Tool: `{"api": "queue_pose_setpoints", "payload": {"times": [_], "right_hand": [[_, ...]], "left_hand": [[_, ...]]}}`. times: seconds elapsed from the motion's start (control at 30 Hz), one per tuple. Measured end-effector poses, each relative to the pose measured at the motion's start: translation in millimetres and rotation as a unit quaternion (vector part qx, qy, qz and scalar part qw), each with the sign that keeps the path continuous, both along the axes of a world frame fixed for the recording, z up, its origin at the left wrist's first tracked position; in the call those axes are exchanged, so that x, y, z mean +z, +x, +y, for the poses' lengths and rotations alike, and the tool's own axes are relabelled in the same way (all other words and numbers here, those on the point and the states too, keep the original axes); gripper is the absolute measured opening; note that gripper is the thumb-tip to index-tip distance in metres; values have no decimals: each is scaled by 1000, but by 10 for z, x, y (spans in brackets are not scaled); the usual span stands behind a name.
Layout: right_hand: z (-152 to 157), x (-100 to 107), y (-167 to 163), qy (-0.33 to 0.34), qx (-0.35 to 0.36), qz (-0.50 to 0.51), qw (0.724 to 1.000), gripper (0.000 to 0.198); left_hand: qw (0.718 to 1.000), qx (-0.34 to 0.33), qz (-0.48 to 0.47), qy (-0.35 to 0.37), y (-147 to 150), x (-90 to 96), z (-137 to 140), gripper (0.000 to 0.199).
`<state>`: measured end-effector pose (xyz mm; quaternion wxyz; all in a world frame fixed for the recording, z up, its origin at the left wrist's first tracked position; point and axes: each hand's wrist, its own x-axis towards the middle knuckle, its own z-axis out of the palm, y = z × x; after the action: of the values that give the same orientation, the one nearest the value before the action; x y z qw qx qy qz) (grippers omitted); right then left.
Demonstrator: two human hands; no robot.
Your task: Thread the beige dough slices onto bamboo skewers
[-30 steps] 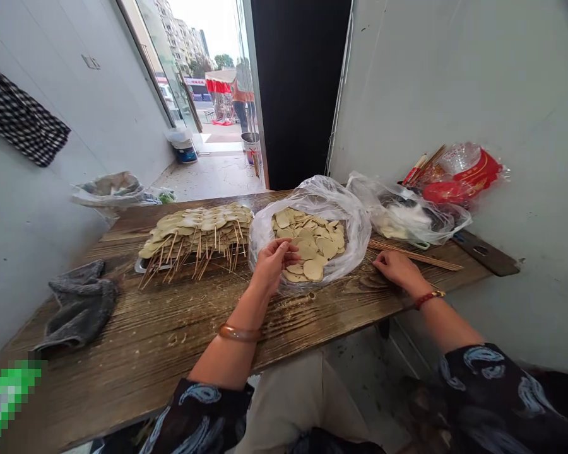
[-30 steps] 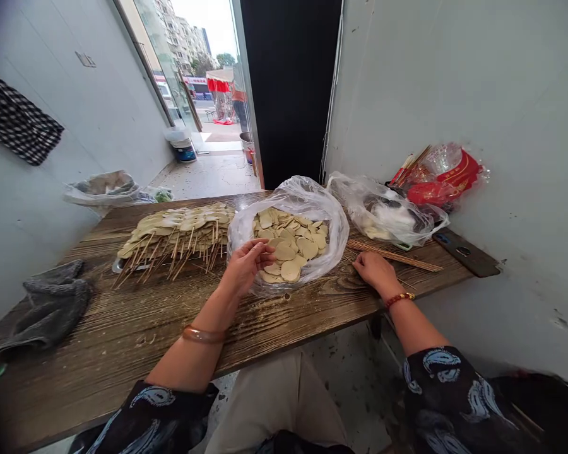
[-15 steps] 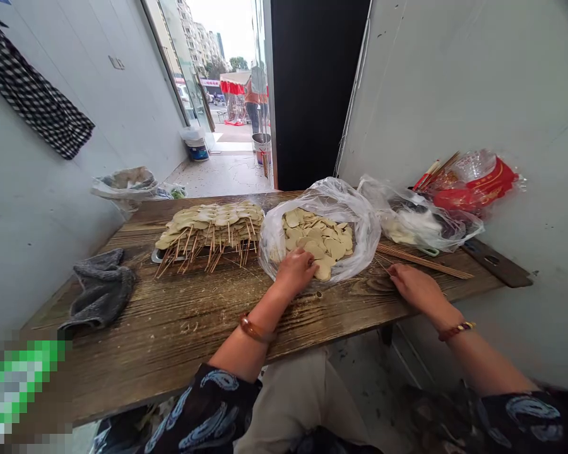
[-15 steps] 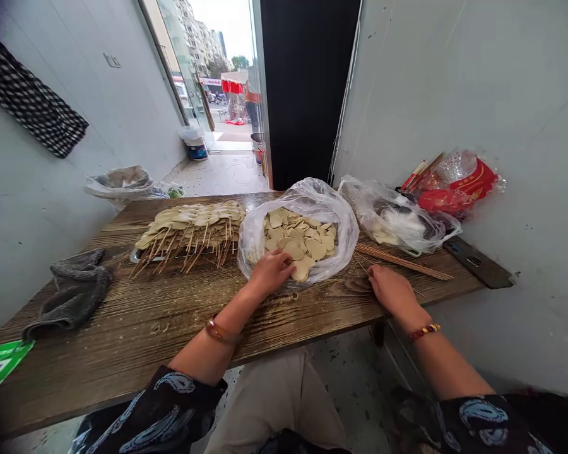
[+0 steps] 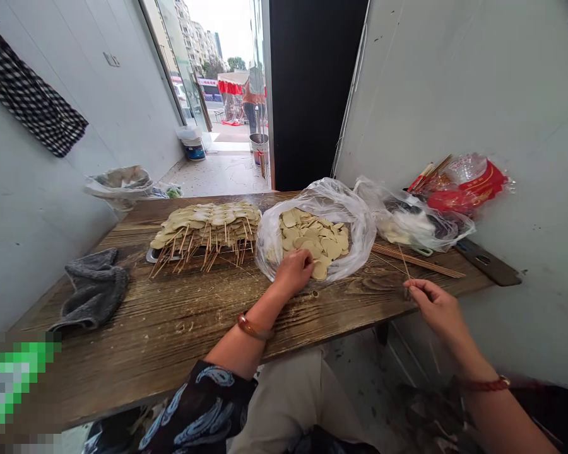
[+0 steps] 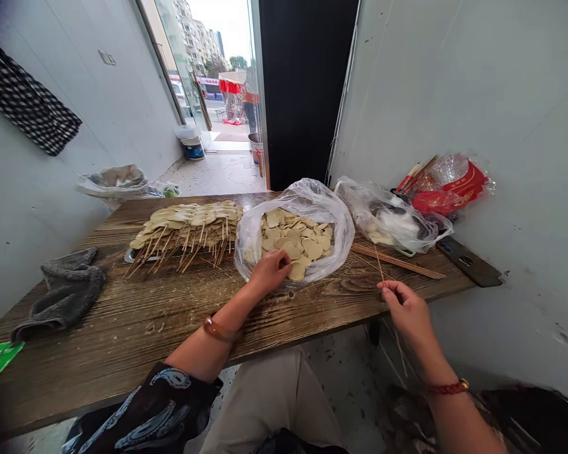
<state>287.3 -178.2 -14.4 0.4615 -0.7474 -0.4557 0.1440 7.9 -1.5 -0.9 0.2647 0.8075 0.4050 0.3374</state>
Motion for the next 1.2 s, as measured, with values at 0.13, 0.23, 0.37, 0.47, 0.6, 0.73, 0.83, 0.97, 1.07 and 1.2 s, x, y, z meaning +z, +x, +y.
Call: {"api": "queue_pose_setpoints", "payload": {"times": [0.13, 0.23, 0.37, 0.47, 0.6, 0.73, 0.83, 0.97, 1.07, 1.2], "right_hand": [[142, 91, -482, 47, 62, 151, 985, 26], [284, 70, -876, 67, 111, 197, 972, 32], [431, 4, -1331, 81, 163, 210, 961, 36], [498, -9, -1547, 91, 186, 191, 959, 33], [543, -17, -1646, 85, 203, 169, 961, 29], [553, -58, -1634, 77, 222, 139, 962, 25], [556, -74, -1626, 70, 230, 126, 963, 25], [548, -62, -1626, 69, 217, 129, 965, 27], [530, -60, -1619, 60, 220, 141, 963, 29], [522, -88, -1605, 62, 228, 152, 960, 32]], "left_hand": [[982, 18, -152, -112, -40, 49, 59, 5], [938, 36, -271, -214, -96, 120, 70, 11], [860, 17, -402, -314, -150, 181, 61, 28], [817, -2, -449, -360, -162, 199, 57, 39], [798, -18, -463, -386, -159, 214, 44, 39], [820, -1, -452, -352, -146, 227, 30, 35], [852, 22, -436, -289, -140, 237, 40, 29], [875, 48, -419, -237, -154, 253, 60, 25], [861, 46, -432, -264, -165, 269, 51, 30], [840, 30, -449, -301, -159, 286, 25, 42]]}}
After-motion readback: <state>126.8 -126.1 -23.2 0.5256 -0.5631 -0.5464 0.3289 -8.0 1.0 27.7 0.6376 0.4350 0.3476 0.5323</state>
